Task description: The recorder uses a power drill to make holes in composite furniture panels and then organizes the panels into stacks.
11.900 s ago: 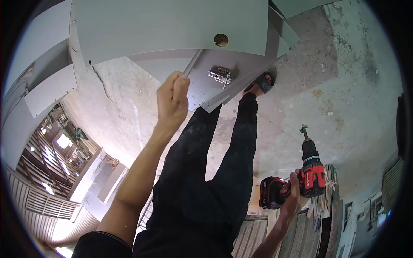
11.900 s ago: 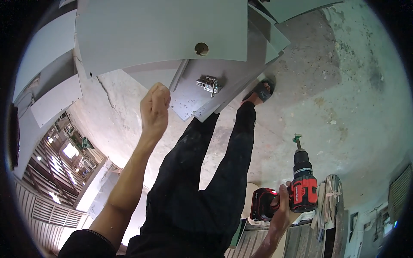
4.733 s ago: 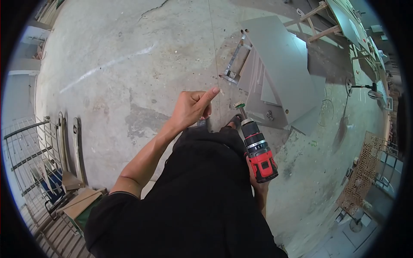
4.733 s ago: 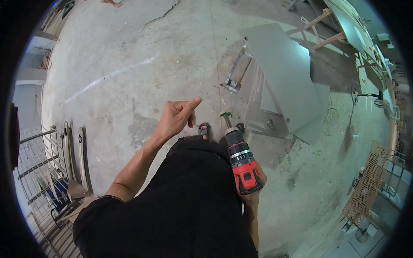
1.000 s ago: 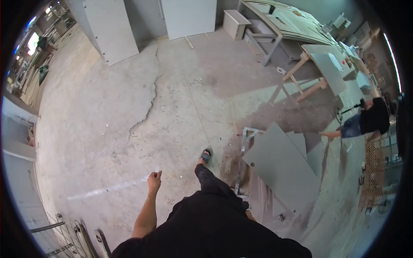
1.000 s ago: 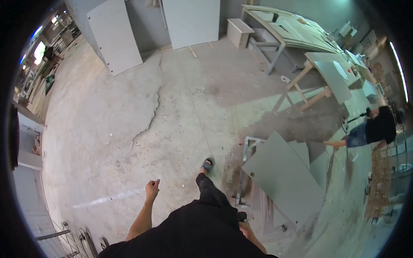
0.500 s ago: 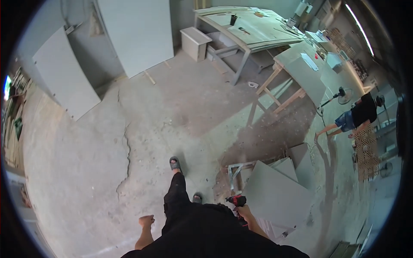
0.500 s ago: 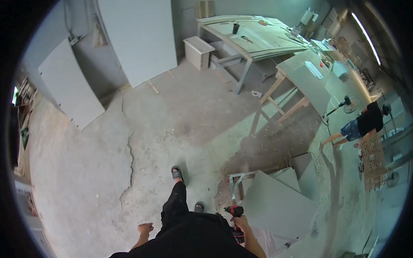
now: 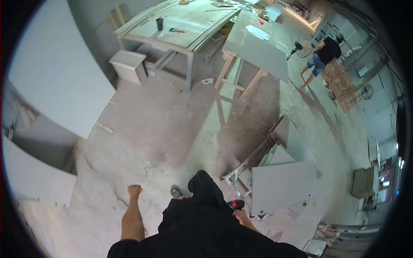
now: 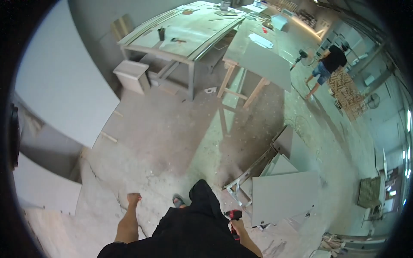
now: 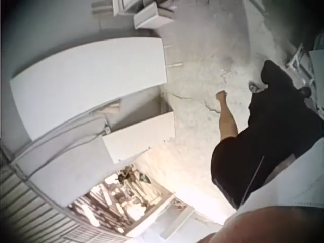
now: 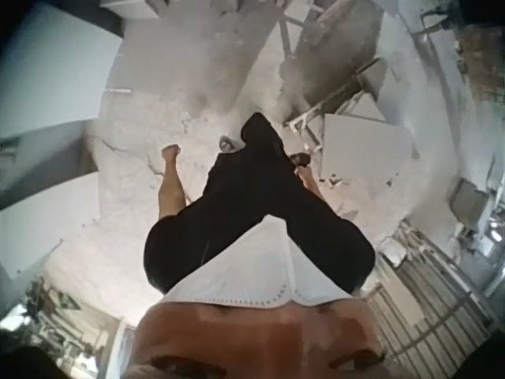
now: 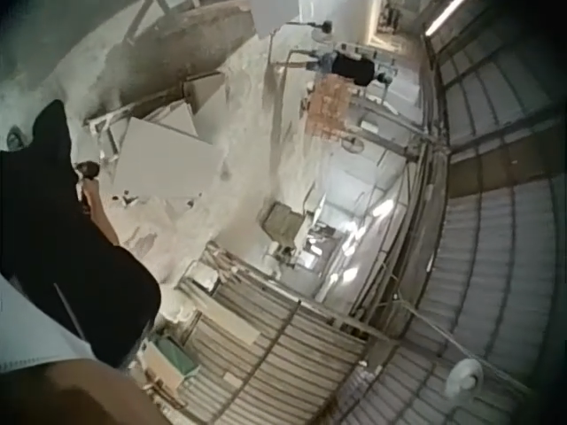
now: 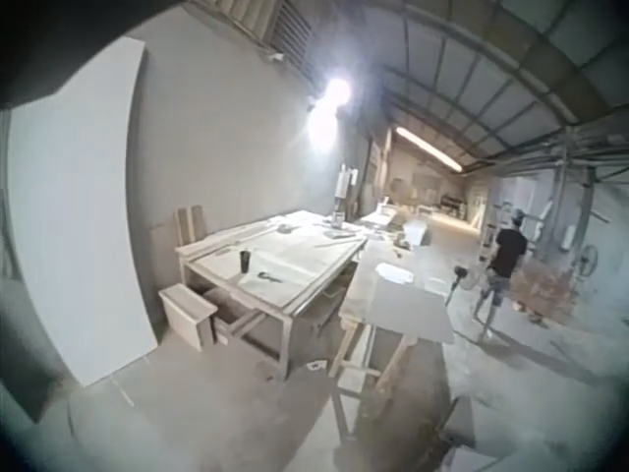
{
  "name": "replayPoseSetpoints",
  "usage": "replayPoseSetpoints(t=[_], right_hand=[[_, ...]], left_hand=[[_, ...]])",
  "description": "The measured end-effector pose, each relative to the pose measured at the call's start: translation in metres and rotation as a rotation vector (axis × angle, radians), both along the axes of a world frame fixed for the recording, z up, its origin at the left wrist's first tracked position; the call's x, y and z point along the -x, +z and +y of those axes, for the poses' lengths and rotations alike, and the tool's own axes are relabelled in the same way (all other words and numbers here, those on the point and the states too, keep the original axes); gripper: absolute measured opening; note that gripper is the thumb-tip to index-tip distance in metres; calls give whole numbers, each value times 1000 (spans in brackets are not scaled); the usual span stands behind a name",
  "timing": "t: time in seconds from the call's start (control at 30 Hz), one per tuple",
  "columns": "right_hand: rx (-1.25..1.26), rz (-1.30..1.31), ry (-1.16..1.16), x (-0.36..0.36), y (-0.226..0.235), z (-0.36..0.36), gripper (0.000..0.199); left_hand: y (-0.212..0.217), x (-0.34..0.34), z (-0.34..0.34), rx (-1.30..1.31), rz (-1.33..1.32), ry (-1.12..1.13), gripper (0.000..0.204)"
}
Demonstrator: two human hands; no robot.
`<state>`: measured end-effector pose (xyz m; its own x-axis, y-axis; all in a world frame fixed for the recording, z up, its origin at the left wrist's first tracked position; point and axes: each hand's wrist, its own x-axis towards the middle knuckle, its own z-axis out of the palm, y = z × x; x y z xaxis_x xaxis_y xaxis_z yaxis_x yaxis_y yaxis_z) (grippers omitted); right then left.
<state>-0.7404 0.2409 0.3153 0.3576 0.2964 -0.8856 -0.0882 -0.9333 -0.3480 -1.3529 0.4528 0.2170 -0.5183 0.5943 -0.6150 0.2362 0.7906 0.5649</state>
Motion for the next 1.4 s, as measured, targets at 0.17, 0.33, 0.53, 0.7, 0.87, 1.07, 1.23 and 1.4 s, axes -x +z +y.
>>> replayPoseSetpoints(t=[0.17,0.33,0.53,0.7,0.87,1.07,1.23,1.4], right_hand=[[21,-291,39,36,-28,59,20],[73,-247,-72,14,-74,149,21],[71,-232,-187,-21,-120,224,21],[-57,-283,-508,-56,-99,304,21],[-93,-157,-769,-82,-26,426,16],[-111,-158,-972,-70,-15,524,13],[-17,-137,-978,-53,-10,583,13],[34,-147,-1092,-27,0,624,14]], left_hand=[[22,-37,245,-269,-71,-148,21],[28,-153,398,-221,-273,-177,22],[23,-320,524,-152,-422,-315,21],[39,-437,658,-247,-555,-410,22],[74,-540,803,-351,-642,-545,22],[111,-637,966,-420,-719,-545,17],[127,-681,1064,-461,-606,-707,25],[107,-712,1110,-393,-423,-926,27]])
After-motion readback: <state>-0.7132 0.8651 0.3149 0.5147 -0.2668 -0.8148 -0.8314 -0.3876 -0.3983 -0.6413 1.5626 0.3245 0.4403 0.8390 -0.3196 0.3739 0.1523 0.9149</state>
